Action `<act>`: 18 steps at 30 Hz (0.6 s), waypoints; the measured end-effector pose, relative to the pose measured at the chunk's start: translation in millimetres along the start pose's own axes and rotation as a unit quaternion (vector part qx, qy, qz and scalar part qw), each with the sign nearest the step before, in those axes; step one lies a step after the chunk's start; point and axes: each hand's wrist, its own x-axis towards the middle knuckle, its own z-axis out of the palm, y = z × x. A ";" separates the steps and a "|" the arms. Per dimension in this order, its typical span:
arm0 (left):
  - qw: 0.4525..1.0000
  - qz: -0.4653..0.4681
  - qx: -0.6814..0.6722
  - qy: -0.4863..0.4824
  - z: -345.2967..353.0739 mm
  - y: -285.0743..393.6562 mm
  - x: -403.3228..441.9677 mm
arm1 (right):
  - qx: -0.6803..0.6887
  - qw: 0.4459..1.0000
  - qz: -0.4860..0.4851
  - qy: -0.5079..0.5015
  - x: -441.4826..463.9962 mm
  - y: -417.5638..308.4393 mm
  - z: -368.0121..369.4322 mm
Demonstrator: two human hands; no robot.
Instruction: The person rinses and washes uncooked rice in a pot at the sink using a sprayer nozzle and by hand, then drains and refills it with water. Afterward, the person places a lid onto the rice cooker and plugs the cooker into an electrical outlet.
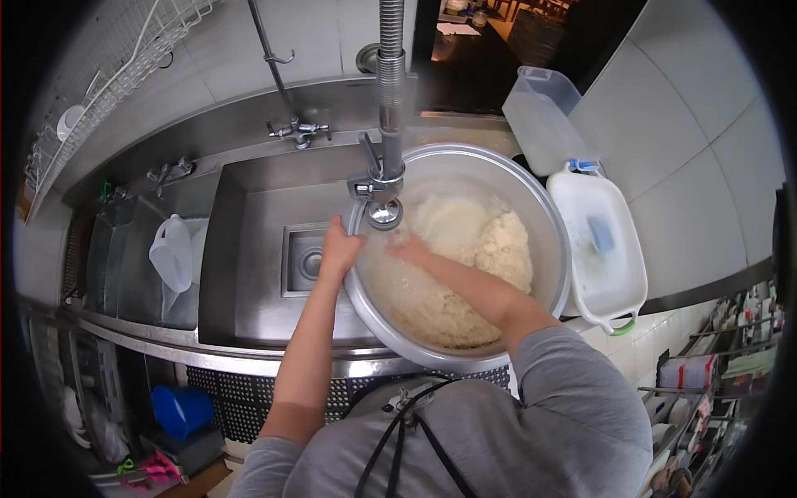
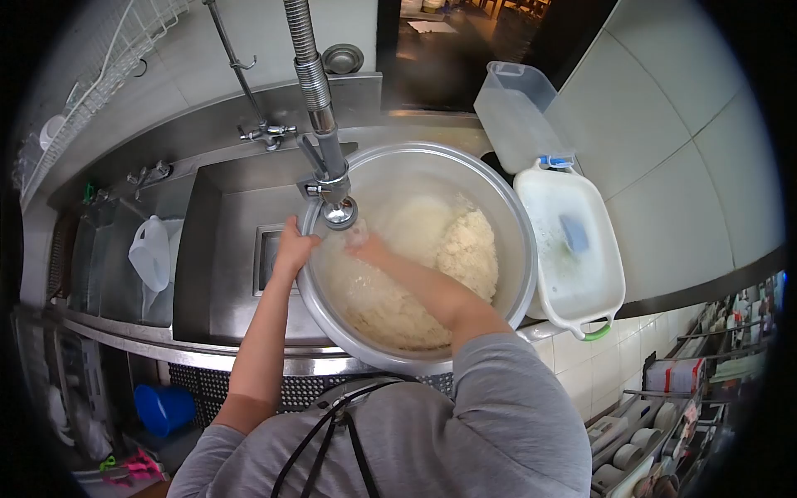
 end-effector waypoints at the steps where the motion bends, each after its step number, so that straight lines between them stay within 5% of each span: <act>1: 1.000 0.014 0.001 0.021 3.3 -9.4 4.6 | -0.085 0.989 -0.032 -0.118 8.4 28.6 19.4; 2: 0.999 0.027 0.002 0.040 6.5 -14.6 5.8 | -0.166 0.956 -0.063 -0.234 7.4 47.0 31.4; 3: 0.999 0.026 0.000 0.037 5.2 -9.1 1.7 | -0.167 0.956 -0.059 -0.233 -7.3 49.8 33.3; 6: 0.999 0.013 -0.048 -0.001 -1.8 6.3 -4.5 | 0.064 0.934 -0.046 -0.350 -54.5 21.1 1.9; 9: 0.999 0.026 -0.020 0.012 -1.1 -1.6 -0.3 | 0.002 0.861 -0.057 -0.506 -79.0 21.7 -49.2; 11: 1.000 0.000 0.000 0.006 -2.7 7.0 -4.6 | -0.050 0.790 -0.006 -0.611 -104.8 -57.2 -101.6; 14: 1.000 -0.016 -0.009 -0.011 -3.4 6.4 -3.4 | -0.248 0.785 -0.068 -0.563 -138.3 -80.7 -150.0; 16: 1.000 -0.008 -0.008 0.007 0.9 -0.4 -1.3 | -0.506 0.751 -0.202 -0.373 -174.1 -98.2 -182.7; 18: 1.000 0.002 -0.004 0.024 2.7 -5.1 1.3 | -0.505 0.745 -0.186 -0.394 -185.2 -69.3 -175.7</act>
